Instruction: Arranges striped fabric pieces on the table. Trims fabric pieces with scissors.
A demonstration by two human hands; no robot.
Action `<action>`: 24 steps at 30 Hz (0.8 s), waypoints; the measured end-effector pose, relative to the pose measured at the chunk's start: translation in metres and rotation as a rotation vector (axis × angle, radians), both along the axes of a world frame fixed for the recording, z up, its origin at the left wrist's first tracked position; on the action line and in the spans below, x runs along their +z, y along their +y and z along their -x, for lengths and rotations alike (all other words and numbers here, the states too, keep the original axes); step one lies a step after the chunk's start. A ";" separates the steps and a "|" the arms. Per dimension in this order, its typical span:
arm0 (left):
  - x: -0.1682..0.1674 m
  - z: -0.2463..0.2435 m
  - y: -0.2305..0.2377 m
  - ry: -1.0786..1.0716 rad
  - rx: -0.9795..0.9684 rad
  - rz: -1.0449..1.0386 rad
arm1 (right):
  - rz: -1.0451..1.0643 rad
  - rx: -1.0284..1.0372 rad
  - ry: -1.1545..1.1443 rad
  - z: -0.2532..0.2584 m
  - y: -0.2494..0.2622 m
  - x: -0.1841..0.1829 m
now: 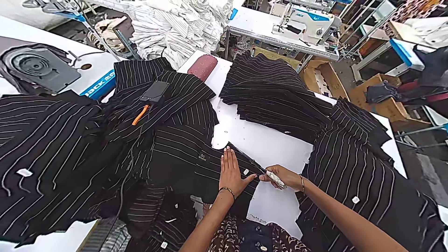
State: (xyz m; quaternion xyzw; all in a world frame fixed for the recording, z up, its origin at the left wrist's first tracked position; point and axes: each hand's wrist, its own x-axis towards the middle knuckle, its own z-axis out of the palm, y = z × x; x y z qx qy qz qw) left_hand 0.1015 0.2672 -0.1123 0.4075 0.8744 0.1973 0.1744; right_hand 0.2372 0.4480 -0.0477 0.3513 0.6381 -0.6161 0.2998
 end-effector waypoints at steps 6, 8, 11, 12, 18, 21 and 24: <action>0.000 0.000 0.001 0.005 -0.003 0.012 | -0.001 0.002 -0.009 0.002 0.005 -0.002; -0.001 -0.001 0.000 0.021 -0.001 0.007 | 0.007 0.010 0.000 0.008 0.005 -0.001; -0.004 -0.002 0.000 0.028 0.007 -0.036 | 0.002 0.032 0.033 0.017 0.006 -0.002; -0.005 -0.002 0.000 0.029 0.009 -0.043 | -0.003 0.038 0.033 0.019 0.006 -0.003; -0.002 -0.002 0.000 0.018 0.010 -0.016 | 0.021 0.021 0.016 0.019 0.010 -0.003; -0.001 -0.001 0.000 0.013 0.000 -0.018 | 0.008 0.033 0.032 0.029 0.009 -0.001; 0.000 -0.001 0.000 0.000 0.001 -0.030 | -0.032 0.072 0.015 0.038 0.010 -0.001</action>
